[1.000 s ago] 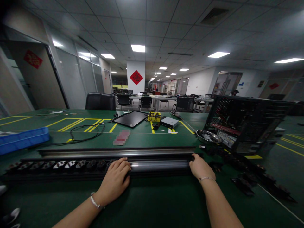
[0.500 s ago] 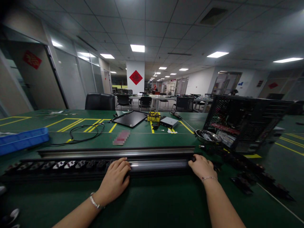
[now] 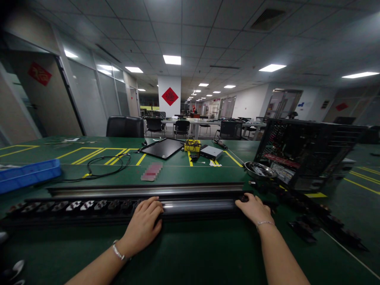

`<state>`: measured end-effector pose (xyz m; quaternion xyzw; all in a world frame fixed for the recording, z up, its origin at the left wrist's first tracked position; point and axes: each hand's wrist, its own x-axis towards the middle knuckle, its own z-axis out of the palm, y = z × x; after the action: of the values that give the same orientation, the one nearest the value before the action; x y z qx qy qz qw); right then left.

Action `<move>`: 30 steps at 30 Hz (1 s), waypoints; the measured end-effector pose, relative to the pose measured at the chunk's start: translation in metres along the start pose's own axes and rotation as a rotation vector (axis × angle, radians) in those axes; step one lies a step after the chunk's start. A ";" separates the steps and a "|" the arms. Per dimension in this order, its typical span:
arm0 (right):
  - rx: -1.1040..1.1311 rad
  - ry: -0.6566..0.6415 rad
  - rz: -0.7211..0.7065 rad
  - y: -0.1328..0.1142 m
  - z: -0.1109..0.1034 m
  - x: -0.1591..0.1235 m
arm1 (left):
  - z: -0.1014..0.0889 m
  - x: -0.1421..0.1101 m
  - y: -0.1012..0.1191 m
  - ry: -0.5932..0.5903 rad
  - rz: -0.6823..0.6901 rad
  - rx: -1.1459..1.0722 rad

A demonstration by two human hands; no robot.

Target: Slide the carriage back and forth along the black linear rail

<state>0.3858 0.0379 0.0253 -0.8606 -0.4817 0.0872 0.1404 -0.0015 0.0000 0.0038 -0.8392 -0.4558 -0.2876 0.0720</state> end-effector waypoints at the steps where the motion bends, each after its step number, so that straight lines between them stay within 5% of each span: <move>1: 0.002 0.008 -0.004 0.000 0.000 0.000 | 0.000 0.000 0.000 0.002 0.001 0.002; 30: -0.015 0.030 -0.022 0.009 0.002 0.008 | -0.001 -0.001 0.001 0.000 0.005 -0.013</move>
<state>0.3965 0.0409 0.0206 -0.8575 -0.4897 0.0692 0.1420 -0.0016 -0.0014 0.0043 -0.8408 -0.4519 -0.2904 0.0672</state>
